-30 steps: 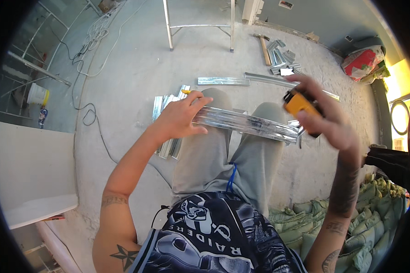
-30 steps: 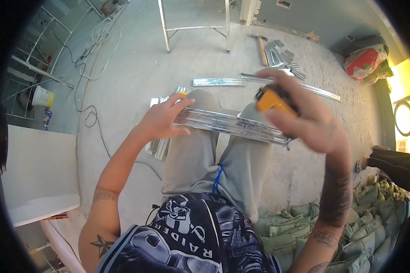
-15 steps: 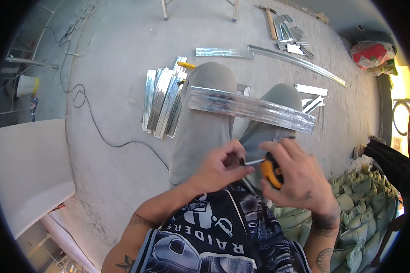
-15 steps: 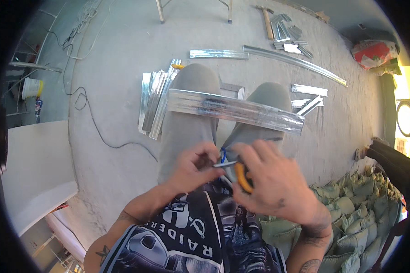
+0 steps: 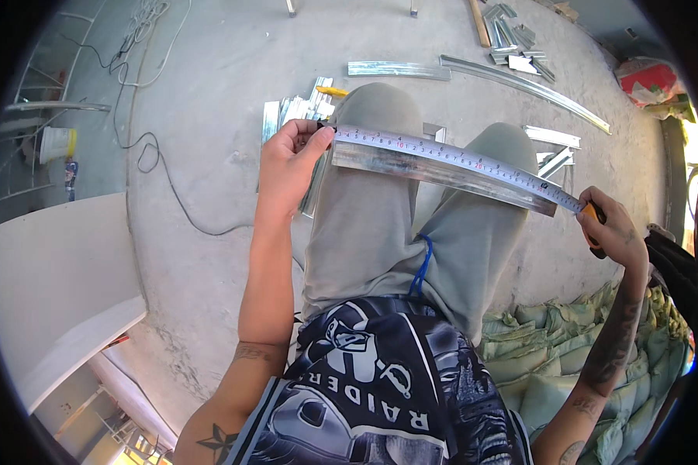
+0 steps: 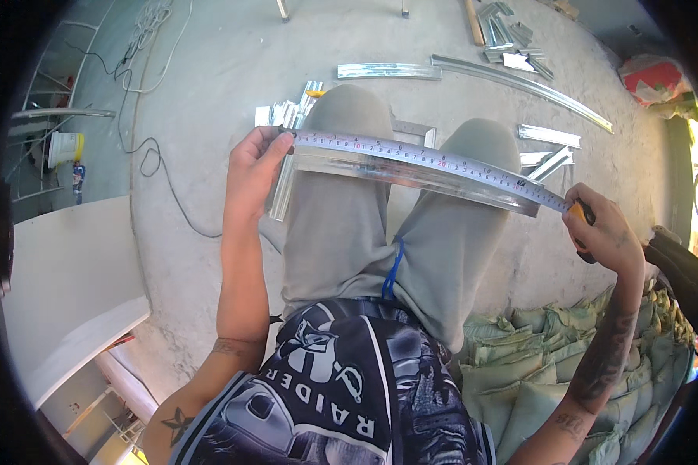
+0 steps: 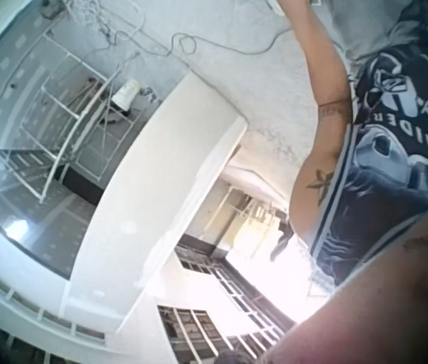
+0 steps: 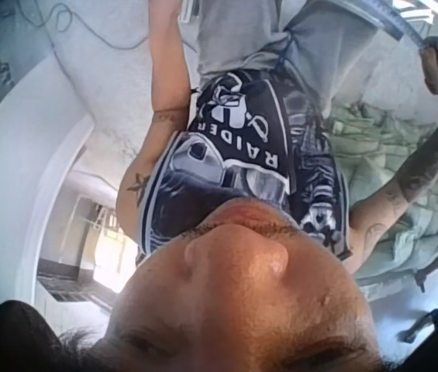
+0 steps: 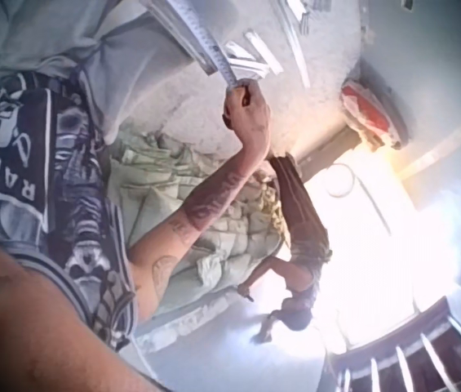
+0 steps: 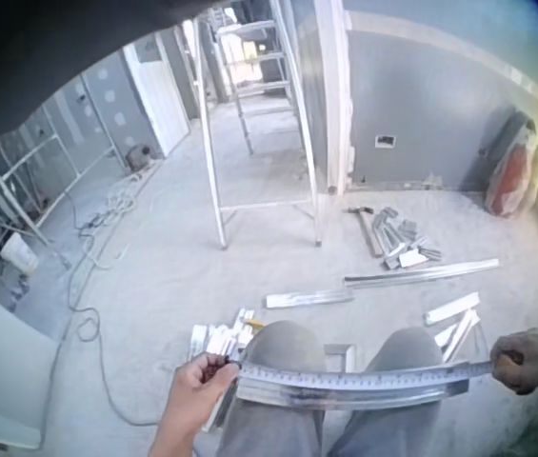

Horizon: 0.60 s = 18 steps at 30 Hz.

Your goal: Using a measuring tape and pencil to mark metal profiles, then cutting them with metal shears.

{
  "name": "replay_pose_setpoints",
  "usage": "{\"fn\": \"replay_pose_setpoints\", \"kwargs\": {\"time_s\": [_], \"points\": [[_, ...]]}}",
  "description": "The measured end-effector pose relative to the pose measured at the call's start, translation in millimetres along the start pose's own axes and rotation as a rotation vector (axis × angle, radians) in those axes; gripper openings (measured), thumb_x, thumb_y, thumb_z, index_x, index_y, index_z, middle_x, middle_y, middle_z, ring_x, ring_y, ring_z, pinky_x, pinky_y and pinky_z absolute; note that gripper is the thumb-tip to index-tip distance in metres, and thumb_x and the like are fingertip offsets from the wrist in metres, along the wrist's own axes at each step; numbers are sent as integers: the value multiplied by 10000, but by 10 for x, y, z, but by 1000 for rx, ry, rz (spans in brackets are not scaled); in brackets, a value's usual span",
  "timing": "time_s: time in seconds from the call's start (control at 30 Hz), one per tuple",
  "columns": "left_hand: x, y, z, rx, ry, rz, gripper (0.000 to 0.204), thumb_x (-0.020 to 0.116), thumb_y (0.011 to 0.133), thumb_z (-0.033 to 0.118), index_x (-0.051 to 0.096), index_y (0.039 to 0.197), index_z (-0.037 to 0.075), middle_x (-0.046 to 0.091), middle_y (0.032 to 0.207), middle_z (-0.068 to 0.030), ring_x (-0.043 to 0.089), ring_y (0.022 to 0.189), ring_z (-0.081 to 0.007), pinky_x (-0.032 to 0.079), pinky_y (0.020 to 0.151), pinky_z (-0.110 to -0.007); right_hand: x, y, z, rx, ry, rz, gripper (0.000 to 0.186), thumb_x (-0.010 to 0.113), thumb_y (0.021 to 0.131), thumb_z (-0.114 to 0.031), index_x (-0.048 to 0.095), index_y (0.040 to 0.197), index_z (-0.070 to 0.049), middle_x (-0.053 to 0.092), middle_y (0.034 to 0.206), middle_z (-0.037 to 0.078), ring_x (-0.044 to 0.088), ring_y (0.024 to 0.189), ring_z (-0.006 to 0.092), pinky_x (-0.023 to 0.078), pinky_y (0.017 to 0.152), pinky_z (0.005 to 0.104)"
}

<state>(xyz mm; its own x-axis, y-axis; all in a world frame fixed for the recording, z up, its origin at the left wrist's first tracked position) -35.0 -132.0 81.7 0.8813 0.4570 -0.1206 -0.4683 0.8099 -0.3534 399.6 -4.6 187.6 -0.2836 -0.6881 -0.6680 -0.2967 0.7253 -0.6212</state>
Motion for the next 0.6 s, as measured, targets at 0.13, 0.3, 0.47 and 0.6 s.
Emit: {"fn": "replay_pose_setpoints", "kwargs": {"time_s": [0.13, 0.3, 0.47, 0.6], "points": [[111, -59, -5, -5, 15, -6, 261, 722, 900, 188, 663, 1025, -34, 660, 854, -18, 566, 761, -60, 456, 686, -222, 27, 69, 225, -31, 36, 19, 121, 576, 892, -123, 530, 967, -39, 499, 599, 11, 486, 534, 94, 407, 519, 287], [296, -112, 14, 91, 121, 87, 277, 733, 894, 159, 650, 1061, -46, 673, 845, -29, 581, 759, -51, 454, 679, -211, 56, 25, 79, 23, -24, 64, 247, 568, 891, -128, 555, 1128, -59, 532, 641, 55, 515, 568, 114, 413, 540, 303], [237, -81, -53, 81, -48, 175, 260, 717, 887, 106, 626, 1100, -12, 668, 824, -15, 415, 563, 1, 275, 481, -184, 99, 265, -59, -17, -188, -42, 277, 565, 925, -237, 644, 1095, -33, 605, 667, 121, 597, 602, 223, 489, 618, 364], [251, -16, -107, 118, -63, 151, 224, 724, 879, 78, 627, 1061, -10, 668, 810, -15, 395, 551, 6, 258, 476, -181, 118, 290, -93, 22, -183, -164, 324, 574, 947, -324, 668, 1045, -30, 635, 715, 148, 620, 677, 268, 495, 685, 385]]}}
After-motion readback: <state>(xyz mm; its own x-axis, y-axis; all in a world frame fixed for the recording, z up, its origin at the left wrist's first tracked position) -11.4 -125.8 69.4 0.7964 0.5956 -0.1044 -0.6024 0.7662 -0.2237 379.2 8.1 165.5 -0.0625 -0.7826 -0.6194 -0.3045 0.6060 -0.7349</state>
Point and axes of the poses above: each hand's wrist, its own y-axis towards the middle knuckle, its own x-axis out of the palm, z = x × y, the point moved 1 cm from there along y, towards the middle knuckle
